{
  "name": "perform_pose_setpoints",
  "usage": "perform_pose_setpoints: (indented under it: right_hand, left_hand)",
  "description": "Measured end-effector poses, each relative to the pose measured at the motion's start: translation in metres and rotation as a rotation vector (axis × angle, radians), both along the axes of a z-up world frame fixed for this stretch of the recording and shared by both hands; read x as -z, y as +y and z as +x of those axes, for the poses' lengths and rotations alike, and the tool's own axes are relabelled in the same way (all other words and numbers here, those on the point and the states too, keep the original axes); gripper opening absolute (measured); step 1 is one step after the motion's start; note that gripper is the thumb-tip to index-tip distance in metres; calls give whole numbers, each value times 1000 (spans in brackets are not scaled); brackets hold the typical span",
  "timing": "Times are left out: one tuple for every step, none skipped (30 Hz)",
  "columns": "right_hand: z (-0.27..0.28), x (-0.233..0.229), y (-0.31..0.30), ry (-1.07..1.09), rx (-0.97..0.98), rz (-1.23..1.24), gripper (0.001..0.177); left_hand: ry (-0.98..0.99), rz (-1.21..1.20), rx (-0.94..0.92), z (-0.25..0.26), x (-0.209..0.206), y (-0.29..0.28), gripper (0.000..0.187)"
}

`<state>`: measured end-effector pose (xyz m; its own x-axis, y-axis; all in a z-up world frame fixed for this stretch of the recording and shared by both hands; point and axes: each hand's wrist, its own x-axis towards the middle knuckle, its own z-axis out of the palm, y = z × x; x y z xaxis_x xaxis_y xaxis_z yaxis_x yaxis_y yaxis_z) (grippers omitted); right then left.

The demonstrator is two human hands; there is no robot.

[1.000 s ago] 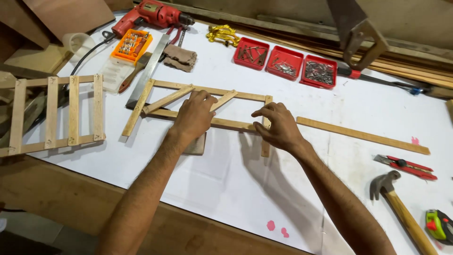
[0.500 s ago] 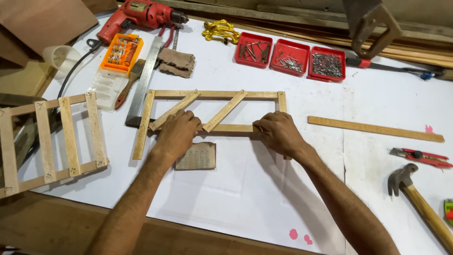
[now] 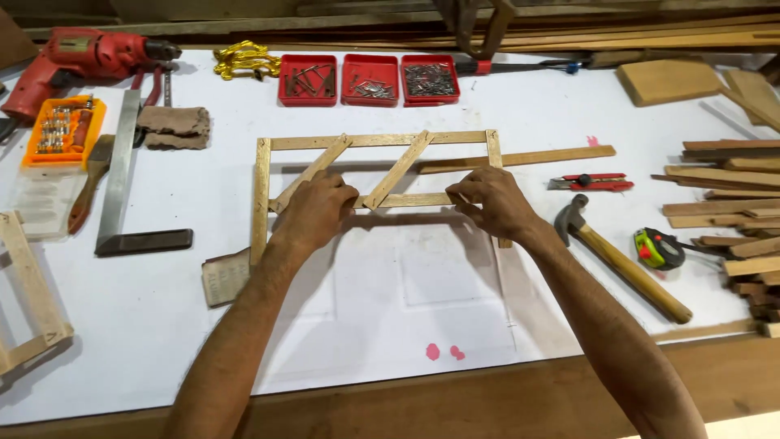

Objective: Assembling and sanding a small wooden frame structure.

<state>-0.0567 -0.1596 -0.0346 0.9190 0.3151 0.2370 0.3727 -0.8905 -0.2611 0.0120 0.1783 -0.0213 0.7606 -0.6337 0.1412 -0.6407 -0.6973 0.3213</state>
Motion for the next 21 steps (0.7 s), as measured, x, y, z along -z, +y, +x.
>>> perform_pose_setpoints:
  right_hand:
    - [-3, 2, -12, -5, 11, -3, 18]
    - [-6, 4, -22, 17, 36, 5, 22]
    - [-7, 7, -33, 39, 61, 14, 25]
    - [-8, 10, -41, 39, 64, 13, 25]
    - [-8, 14, -49, 55, 71, 9, 27]
    - [-6, 18, -56, 71, 76, 8, 28]
    - [-6, 20, -61, 71, 76, 10, 28]
    - [-5, 22, -65, 128, 98, 15, 28]
    - [-4, 25, -68, 185, 120, 20, 27]
    - [-3, 24, -69, 187, 120, 25, 27]
    - [-3, 24, -69, 222, 136, 32, 28]
    - [-2, 23, -69, 258, 153, 39, 29]
    - [-3, 16, -67, 262, 153, 45, 29]
    - [-4, 8, -64, 292, 152, 49, 33]
    - [-4, 1, -61, 321, 151, 54, 38]
    - [0, 3, -63, 325, 152, 57, 38]
    - [4, 5, -65, 335, 138, 75, 34]
    - [9, 7, -68, 345, 123, 90, 31]
    - [13, 8, -69, 350, 123, 92, 31]
    - [19, 10, -69, 261, 118, 86, 29]
    - [24, 12, -70, 173, 113, 80, 28]
  left_hand:
    - [-5, -3, 11, 1, 3, -13, 17]
    - [-14, -2, 25, 1, 8, -24, 16]
    - [-23, -1, 39, 2, 12, -35, 15]
    - [-23, -2, 42, 2, 15, -44, 15]
    - [-7, 9, 47, 3, 19, -52, 18]
    - [10, 22, 49, 5, 22, -58, 21]
    - [10, 24, 49, 5, 24, -64, 21]
    - [29, 28, 45, 5, 27, -68, 22]
    - [48, 32, 41, 5, 30, -71, 22]
    - [50, 37, 41, 7, 34, -73, 22]
    - [66, 69, 32, 8, 39, -75, 23]
    - [84, 101, 24, 9, 44, -77, 23]
    - [87, 106, 25, 6, 27, -79, 23]
    - [131, 118, 20, 2, 10, -81, 35]
    - [175, 129, 14, -2, -7, -82, 47]
    - [179, 133, 15, 1, -8, -84, 47]
    - [161, 95, 26, 5, -8, -86, 49]
    - [144, 55, 35, 8, -8, -88, 52]
    - [149, 57, 35, 14, -2, -91, 52]
    - [113, 37, 26, 20, 4, -94, 49]
    - [77, 16, 16, 25, 10, -96, 46]
